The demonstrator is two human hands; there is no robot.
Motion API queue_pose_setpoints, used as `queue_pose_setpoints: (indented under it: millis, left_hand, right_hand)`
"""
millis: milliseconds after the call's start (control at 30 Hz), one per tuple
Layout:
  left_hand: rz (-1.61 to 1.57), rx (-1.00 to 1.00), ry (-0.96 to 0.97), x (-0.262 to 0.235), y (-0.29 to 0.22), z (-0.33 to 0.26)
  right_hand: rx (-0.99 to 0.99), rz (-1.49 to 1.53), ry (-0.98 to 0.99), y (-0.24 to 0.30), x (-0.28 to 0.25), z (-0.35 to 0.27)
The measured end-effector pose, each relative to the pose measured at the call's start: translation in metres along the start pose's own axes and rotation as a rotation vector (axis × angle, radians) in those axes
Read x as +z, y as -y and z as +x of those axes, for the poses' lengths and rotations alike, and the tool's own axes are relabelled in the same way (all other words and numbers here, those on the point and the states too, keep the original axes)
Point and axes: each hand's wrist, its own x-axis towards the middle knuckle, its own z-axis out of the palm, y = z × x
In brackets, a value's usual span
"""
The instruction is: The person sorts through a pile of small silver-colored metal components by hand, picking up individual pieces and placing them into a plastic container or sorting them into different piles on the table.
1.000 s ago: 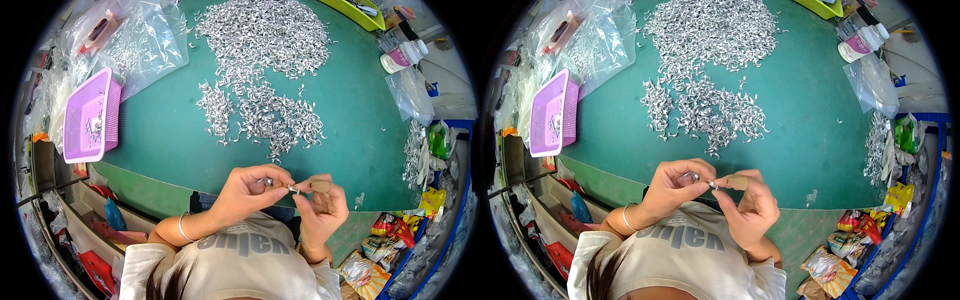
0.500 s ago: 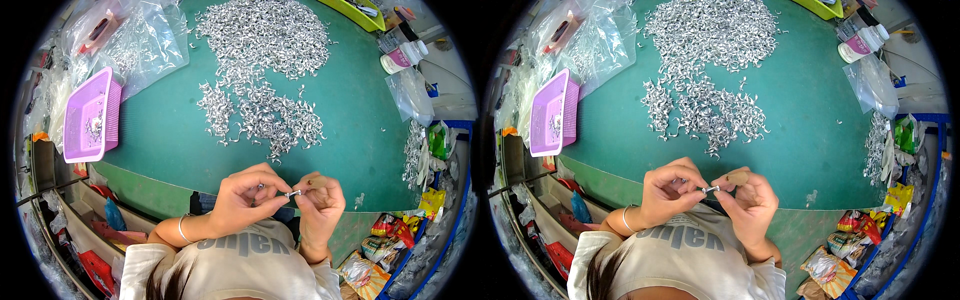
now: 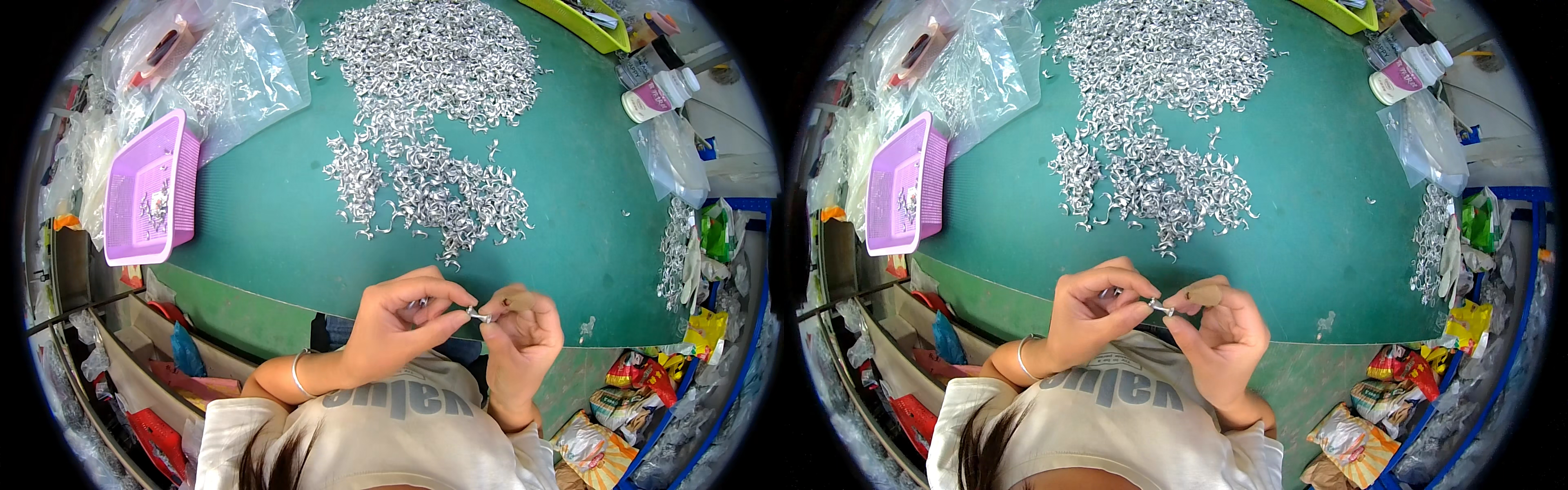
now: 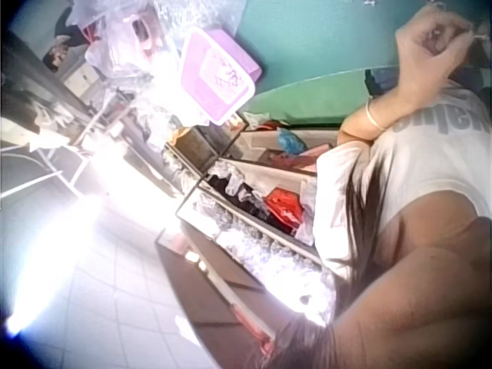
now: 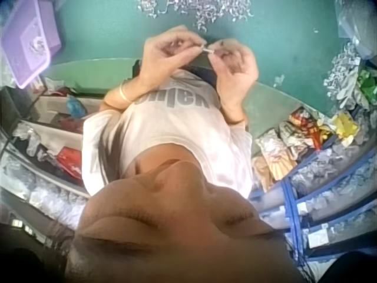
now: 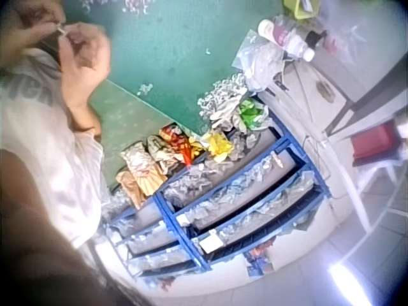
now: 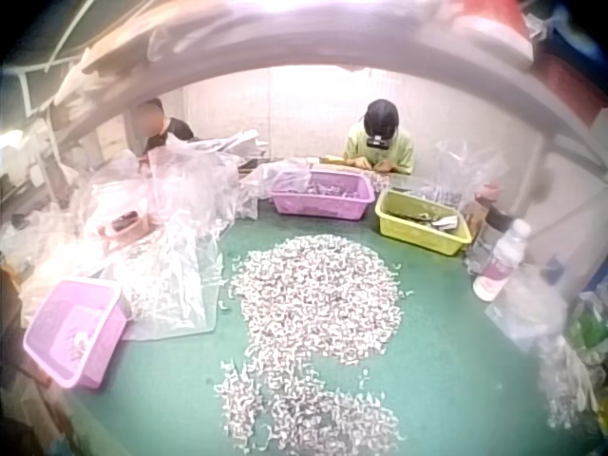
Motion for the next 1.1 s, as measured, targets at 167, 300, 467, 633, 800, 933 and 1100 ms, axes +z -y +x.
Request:
queue_pose_setpoints:
  millis: [167, 300, 467, 633, 800, 933, 1100]
  left_hand:
    - [-0.042, -0.025, 0.006, -0.001, 0.001, 0.001]
    - [-0.071, -0.029, 0.011, 0.0, 0.0, 0.002]
    - [-0.086, -0.03, 0.007, 0.0, 0.0, 0.002]
    - [-0.119, -0.021, 0.081, -0.003, -0.001, 0.0]
    - [-0.422, -0.189, 0.127, 0.002, -0.013, 0.002]
    - [-0.433, -0.168, 0.192, -0.003, -0.009, 0.002]
    - [-0.381, -0.177, 0.169, -0.003, -0.014, 0.001]
  right_hand:
    - [-0.184, -0.18, -0.02, 0.002, 0.008, 0.002]
    - [-0.235, -0.278, -0.012, 0.004, 0.008, 0.002]
    - [-0.251, -0.301, -0.013, 0.005, 0.009, 0.002]
    - [-0.189, -0.208, -0.027, 0.003, 0.008, 0.002]
    - [0.127, 0.135, -0.172, 0.004, 0.008, 0.002]
    - [0.103, 0.193, -0.143, 0.001, 0.003, 0.004]
    - [0.093, 0.168, -0.144, -0.002, 0.002, 0.003]
